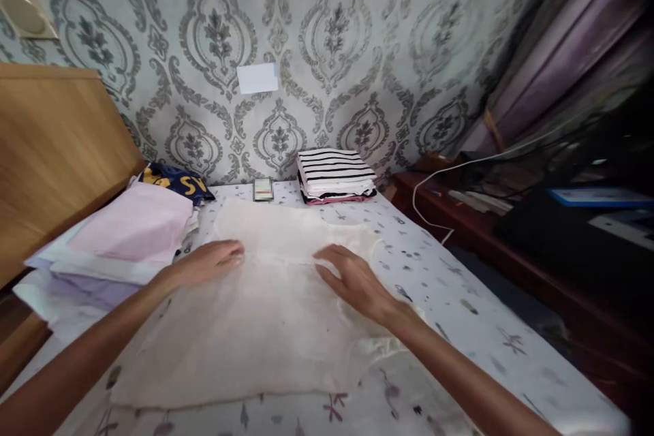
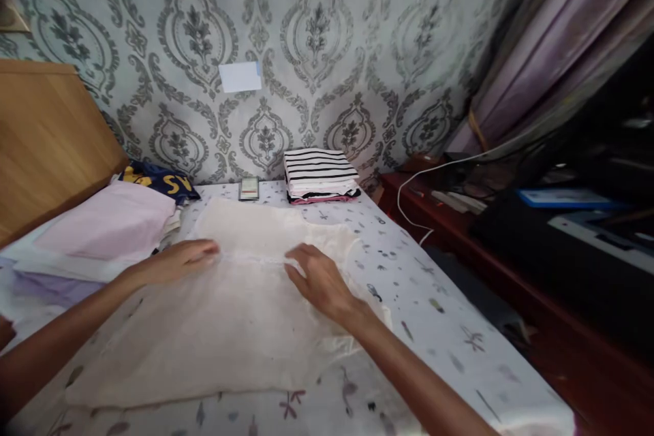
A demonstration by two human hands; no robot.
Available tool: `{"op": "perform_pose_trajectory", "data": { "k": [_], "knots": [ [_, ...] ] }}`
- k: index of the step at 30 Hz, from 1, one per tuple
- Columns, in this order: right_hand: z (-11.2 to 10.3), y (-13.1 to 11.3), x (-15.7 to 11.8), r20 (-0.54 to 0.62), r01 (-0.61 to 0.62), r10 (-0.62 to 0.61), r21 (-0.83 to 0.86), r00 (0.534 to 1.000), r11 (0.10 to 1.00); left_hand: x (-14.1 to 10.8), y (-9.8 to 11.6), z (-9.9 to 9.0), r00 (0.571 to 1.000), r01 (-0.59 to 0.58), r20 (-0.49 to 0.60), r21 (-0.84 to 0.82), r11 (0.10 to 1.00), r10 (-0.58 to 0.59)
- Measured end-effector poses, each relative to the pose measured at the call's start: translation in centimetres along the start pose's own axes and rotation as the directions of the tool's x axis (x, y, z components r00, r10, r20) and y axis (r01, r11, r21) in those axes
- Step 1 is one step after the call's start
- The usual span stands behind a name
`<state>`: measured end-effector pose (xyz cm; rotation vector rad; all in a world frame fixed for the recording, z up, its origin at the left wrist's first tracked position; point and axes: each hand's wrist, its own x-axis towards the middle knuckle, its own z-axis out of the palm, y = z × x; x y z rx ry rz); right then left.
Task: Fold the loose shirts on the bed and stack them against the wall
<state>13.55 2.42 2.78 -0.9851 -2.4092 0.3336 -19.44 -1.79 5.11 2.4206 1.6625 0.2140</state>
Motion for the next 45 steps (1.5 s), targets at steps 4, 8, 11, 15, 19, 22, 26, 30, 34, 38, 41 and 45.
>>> {"op": "perform_pose_trajectory", "data": {
  "k": [4,8,11,15,19,22,26,30,34,38,41,45],
  "knots": [
    [4.7,3.7,7.7,0.165,0.010,0.012,-0.133,0.986,0.991,9.1,-0.2,4.3,0.998,0.068,0.015,-0.076,0.995,-0.067],
    [8.5,6.9,10.4,0.211,0.026,0.001,-0.123,0.978,0.992,12.4,-1.6,7.4,0.993,0.080,0.086,-0.049,0.996,-0.076],
    [9.0,9.4,10.0,0.115,0.039,-0.035,-0.029,0.993,0.999,11.7,-5.1,7.8,0.990,0.131,0.051,-0.011,0.991,-0.131],
    [7.9,11.6,11.2,0.035,-0.036,0.035,0.016,0.999,0.999,11.0,-10.5,6.2,0.977,0.203,-0.076,0.055,0.978,-0.199],
    [6.8,12.7,14.6,0.091,-0.172,0.188,-0.161,0.978,0.972,13.4,-13.8,4.0,0.968,0.238,-0.120,0.152,0.959,-0.221],
    [6.4,13.6,16.7,0.215,-0.181,0.240,-0.262,0.947,0.948,15.9,-15.2,2.6,0.967,0.244,0.008,0.246,0.938,-0.254],
    [5.7,14.7,17.7,0.306,-0.152,0.233,-0.267,0.923,0.952,18.1,-16.2,1.0,0.962,0.212,0.107,0.299,0.930,-0.253],
    [4.3,14.6,18.0,0.345,-0.158,0.256,-0.286,0.903,0.945,18.2,-16.2,-0.2,0.975,0.152,0.089,0.396,0.906,-0.202],
    [2.7,13.7,17.6,0.306,-0.171,0.272,-0.319,0.912,0.932,16.6,-15.2,-1.2,0.995,0.090,-0.011,0.474,0.876,-0.097],
    [1.8,12.4,15.7,0.228,-0.168,0.251,-0.329,0.941,0.929,13.8,-13.3,-2.0,0.996,0.089,-0.065,0.523,0.848,-0.065],
    [1.9,11.3,13.6,0.184,-0.162,0.232,-0.332,0.955,0.929,11.5,-11.7,-1.6,0.996,0.086,-0.074,0.543,0.835,-0.055],
    [2.5,10.1,10.9,0.175,-0.104,0.187,-0.399,0.967,0.911,9.0,-10.2,0.1,0.998,0.063,-0.037,0.572,0.818,-0.051]
  ]
}}
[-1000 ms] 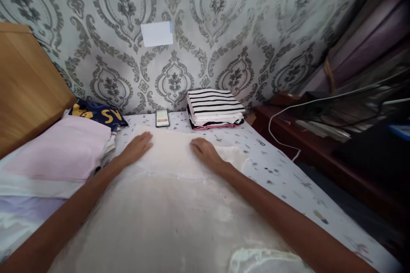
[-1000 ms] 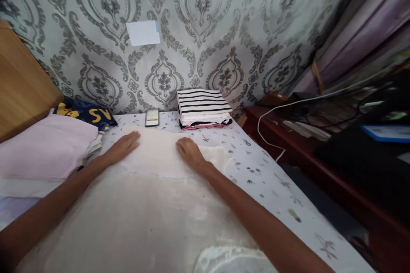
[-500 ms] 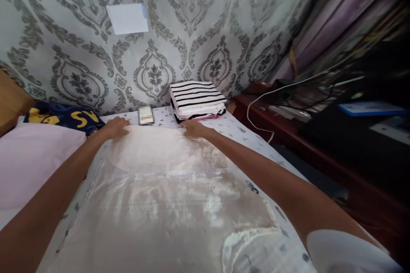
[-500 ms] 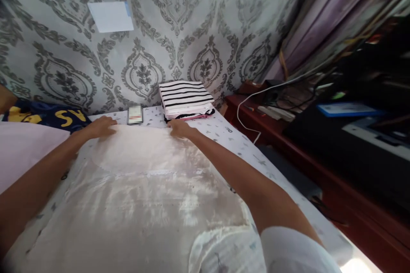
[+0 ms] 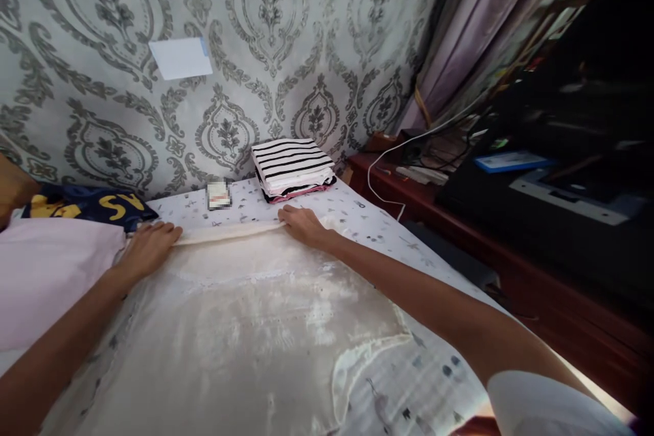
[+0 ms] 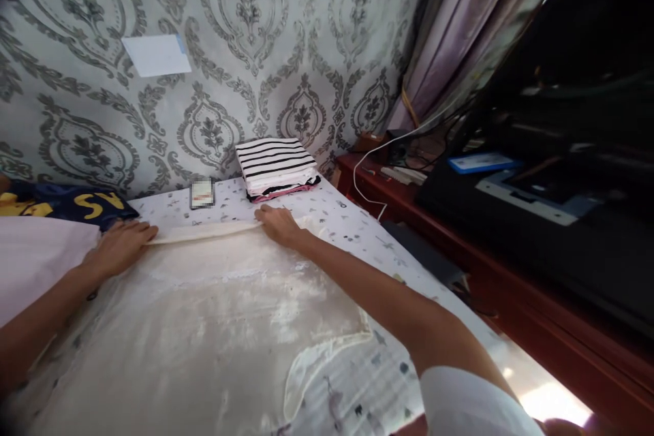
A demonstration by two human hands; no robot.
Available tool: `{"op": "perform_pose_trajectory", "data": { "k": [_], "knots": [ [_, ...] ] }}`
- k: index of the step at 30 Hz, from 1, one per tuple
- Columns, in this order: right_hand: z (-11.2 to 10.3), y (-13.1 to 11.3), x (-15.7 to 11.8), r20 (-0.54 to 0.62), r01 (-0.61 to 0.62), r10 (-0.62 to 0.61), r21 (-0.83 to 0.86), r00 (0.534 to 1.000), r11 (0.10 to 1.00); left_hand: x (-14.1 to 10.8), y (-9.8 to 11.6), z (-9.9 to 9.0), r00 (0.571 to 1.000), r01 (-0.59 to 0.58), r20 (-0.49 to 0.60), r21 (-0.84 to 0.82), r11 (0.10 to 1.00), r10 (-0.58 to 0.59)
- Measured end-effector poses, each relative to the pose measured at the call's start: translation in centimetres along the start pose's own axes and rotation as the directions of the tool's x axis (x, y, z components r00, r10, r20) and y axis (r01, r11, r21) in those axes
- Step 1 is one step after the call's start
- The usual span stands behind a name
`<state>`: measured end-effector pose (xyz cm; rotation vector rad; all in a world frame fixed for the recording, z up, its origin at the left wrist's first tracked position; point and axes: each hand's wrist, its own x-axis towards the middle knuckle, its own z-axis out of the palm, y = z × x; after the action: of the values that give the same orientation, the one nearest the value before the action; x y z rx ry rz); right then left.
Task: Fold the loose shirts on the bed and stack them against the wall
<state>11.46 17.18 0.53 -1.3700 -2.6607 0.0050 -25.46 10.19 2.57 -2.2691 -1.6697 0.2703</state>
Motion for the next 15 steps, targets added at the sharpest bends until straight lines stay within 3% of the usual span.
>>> {"op": "perform_pose_trajectory", "data": {
  "k": [6,15],
  "knots": [
    [0.8,-0.5,-2.1,0.042,0.088,-0.084,-0.092,0.996,0.992,-2.1,0.9,1.2,0.999,0.043,0.007,0.031,0.999,-0.043],
    [0.4,-0.4,-2.8,0.097,0.099,-0.095,-0.032,0.991,0.995,-3.1,1.1,0.2,0.988,0.095,0.122,-0.028,0.995,-0.091]
  ]
}}
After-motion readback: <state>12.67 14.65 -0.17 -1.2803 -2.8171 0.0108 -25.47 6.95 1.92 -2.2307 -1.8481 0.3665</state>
